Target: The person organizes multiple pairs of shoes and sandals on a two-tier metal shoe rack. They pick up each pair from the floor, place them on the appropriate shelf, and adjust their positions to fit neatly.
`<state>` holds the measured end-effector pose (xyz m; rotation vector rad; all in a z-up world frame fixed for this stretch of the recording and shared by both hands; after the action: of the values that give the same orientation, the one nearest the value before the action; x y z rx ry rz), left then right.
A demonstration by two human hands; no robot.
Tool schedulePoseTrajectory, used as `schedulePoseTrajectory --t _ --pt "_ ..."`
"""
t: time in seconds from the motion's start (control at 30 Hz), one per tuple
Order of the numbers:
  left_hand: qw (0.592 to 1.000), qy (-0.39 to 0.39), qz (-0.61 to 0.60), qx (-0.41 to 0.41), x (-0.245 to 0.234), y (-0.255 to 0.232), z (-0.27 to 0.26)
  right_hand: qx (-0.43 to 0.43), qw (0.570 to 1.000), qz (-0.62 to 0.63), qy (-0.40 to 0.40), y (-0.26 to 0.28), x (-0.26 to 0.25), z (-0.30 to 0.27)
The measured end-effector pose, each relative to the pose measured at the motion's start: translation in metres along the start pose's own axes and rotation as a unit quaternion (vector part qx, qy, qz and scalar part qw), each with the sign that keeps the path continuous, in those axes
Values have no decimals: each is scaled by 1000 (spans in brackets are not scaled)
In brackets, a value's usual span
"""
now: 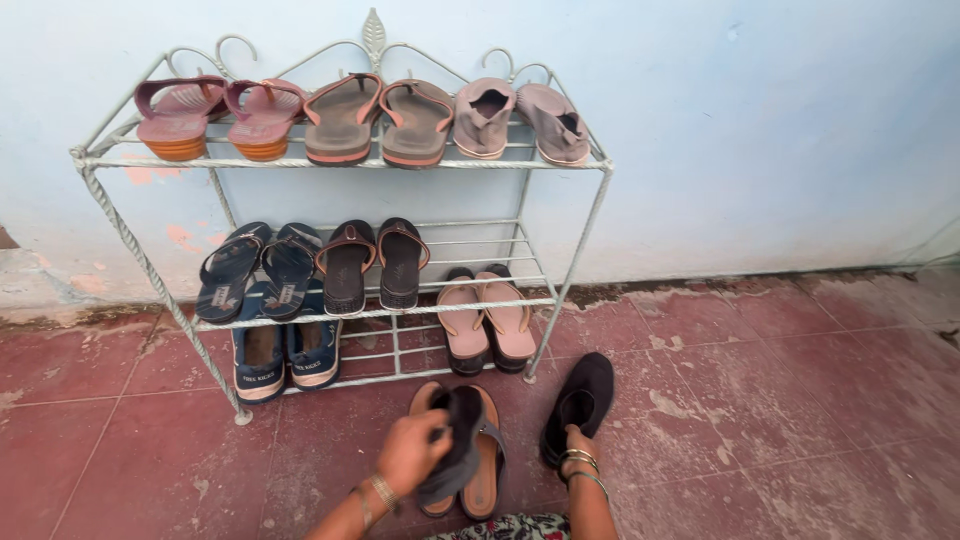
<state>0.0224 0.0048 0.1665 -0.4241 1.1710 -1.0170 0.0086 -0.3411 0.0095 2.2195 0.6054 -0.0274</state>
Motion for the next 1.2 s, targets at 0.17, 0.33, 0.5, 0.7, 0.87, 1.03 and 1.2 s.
schedulePoseTrajectory --t 0.17,0.33,0.5,0.7,0.87,1.03,1.2 --pt "990 39 -17 137 38 -67 21 106 989 97 20 1 -12 6" --pt "980 119 43 152 94 -100 33 91 981 172 -1 0 -34 29" --pt "965 121 111 206 166 -85 54 -34 983 158 -93 -8 -47 53" --pt "957 82 159 229 245 -68 70 -87 964 231 -102 -12 -44 75" --pt "958 84 165 218 299 -29 82 -152 955 251 -55 -11 -10 77" --pt "986 106 51 119 310 4 63 -402 906 -83 -103 -1 4 57" --pt "992 121 22 25 257 17 49 -437 872 -175 -132 2 6 59"
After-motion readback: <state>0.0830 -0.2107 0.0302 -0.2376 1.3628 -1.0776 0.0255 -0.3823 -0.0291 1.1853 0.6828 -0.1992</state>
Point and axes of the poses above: each hand's wrist, its own z-axis towards the middle knuckle, its own x-axis out of the palm, y = z × x, the point moved 3 cm from there along z, towards the middle knuckle, and after that the axes turned 9 degrees about -y, right-handed, at the moved point
